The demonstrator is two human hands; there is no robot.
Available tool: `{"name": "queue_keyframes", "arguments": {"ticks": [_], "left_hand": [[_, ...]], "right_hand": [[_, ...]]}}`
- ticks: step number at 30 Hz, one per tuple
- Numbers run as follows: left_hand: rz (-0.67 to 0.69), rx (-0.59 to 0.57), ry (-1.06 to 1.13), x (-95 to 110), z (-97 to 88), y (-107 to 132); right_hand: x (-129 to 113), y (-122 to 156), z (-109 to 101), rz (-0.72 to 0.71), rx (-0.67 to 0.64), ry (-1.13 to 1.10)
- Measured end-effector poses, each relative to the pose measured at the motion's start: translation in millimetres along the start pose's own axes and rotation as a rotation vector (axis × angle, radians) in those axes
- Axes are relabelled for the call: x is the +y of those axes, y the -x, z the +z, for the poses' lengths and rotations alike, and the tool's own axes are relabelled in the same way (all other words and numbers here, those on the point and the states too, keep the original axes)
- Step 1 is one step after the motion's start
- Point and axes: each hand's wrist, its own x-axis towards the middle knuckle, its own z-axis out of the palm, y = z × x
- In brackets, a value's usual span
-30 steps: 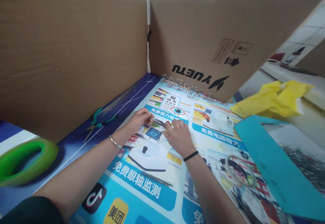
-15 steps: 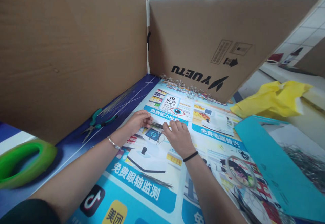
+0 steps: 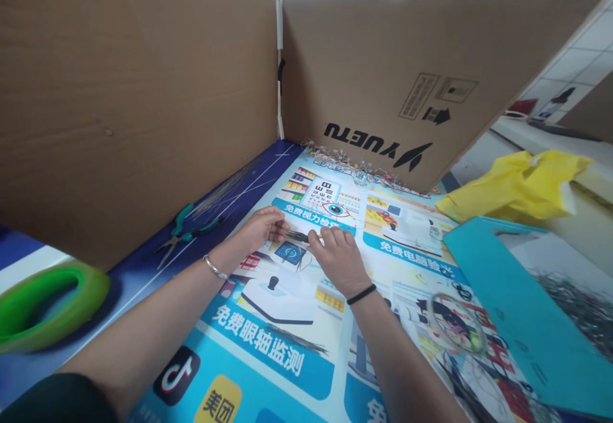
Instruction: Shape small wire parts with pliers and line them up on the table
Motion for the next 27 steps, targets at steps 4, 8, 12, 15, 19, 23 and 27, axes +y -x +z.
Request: {"name": "queue_keyframes", "arguments": {"ticks": [4,8,12,15,19,23,27], "left_hand": [[0.009,0.001,-0.031,-1.4,-0.6,-0.2],[0.006,-0.006,-0.078,-1.5,0.1,-0.9],[-0.008,-0.024,-0.105,0.7,2.4,0.9],[-0.008,-0.045,-0.114,2.1,3.8,2.7],[-0.006,-0.043,-0.125,2.7,4.6,3.5],[-0.003,-0.055,-0.146,2.9,4.8,3.7],[0.005,-0.077,-0.172,2.4,4.3,3.5]], "right_hand": [[-0.5,-0.1,0.3,-0.021,0.017,0.041],[-0.6,0.7,1.4,-0.033,0.023,0.034],[-0.5,0.6,0.5,-0.028,0.013,0.023],[-0.4,0.1,-0.4,-0.021,0.018,0.028],[-0.1,0.3,1.0,-0.045,0.057,0.032],[0.6,1.0,3.9,-0.065,0.110,0.035],[0.7,1.1,4.5,-0.077,0.124,0.041]]}}
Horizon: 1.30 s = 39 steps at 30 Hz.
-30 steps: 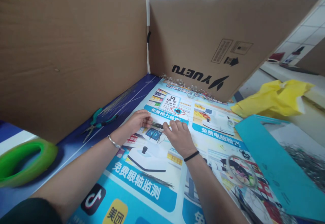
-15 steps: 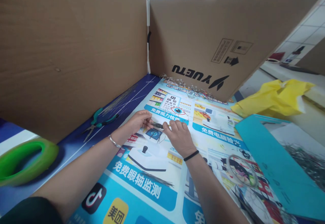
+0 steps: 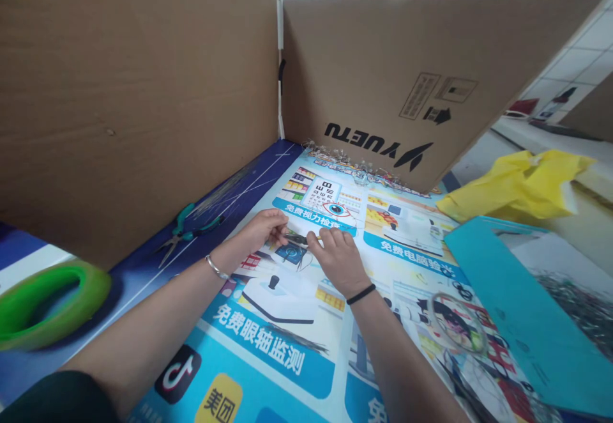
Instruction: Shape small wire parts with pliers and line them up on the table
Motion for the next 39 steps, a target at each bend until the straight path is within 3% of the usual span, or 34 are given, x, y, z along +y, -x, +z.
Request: {"name": "queue_keyframes", "arguments": {"ticks": [9,16,22,39], "left_hand": [[0.003,-0.027,-0.029,-3.5,-1.1,-1.3],[0.027,0.021,-0.022,1.8,2.0,2.6],[0.037,0.056,-0.001,0.4,-2.8,0.2],[0.038,-0.019,-0.028,0.7,1.9,2.2]], "right_hand": [[0.3,-0.4,-0.8,0.009,-0.011,-0.019],[-0.2,0.1,2.9,-0.025,-0.018,-0.046],[0.5,0.4,-2.5,0.038,0.005,-0.002],[1.1,1.2,-0.6,0.018,0.006,0.012]]}}
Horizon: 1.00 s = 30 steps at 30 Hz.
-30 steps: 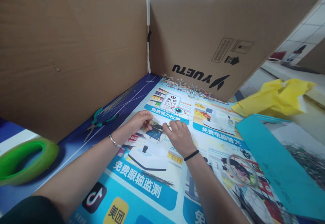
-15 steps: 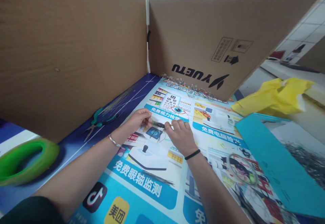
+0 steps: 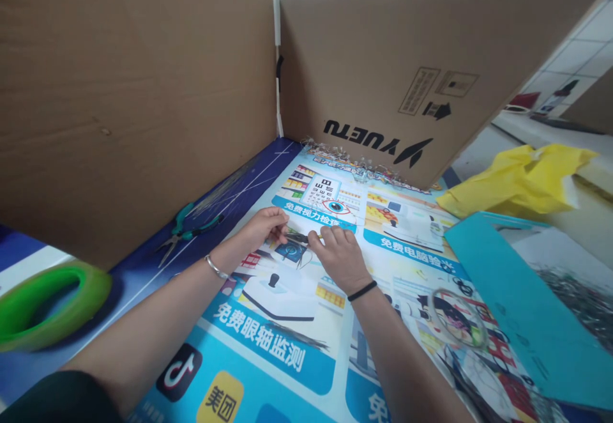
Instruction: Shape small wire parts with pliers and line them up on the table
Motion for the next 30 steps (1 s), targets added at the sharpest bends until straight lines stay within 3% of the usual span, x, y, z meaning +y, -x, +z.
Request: {"name": "queue_keyframes", "arguments": {"ticks": [30], "left_hand": [[-0.074,0.045,-0.055,2.4,2.8,0.0]], "right_hand": [[-0.4,0.6,-0.4,-0.013,-0.008,-0.035]]}}
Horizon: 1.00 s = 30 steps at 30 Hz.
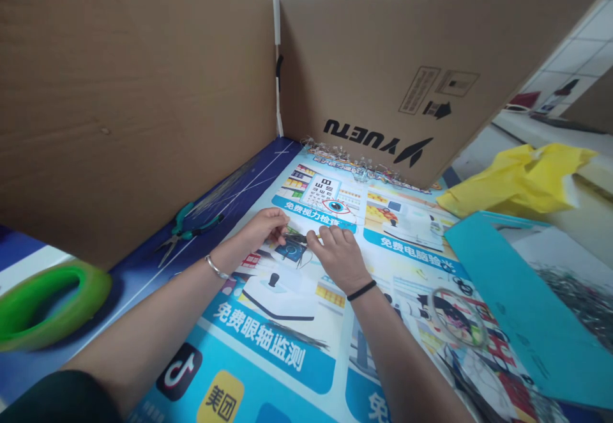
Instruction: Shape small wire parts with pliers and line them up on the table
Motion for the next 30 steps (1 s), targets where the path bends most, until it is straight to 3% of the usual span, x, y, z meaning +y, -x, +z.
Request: {"name": "queue_keyframes", "arguments": {"ticks": [11,30], "left_hand": [[-0.005,0.014,-0.019,0.8,0.9,1.3],[-0.036,-0.087,0.023,-4.2,-3.1,-3.5]], "right_hand": [[-0.5,-0.2,0.6,-0.009,0.019,0.054],[0.2,0.2,-2.0,-0.052,0.156,0.097]]}}
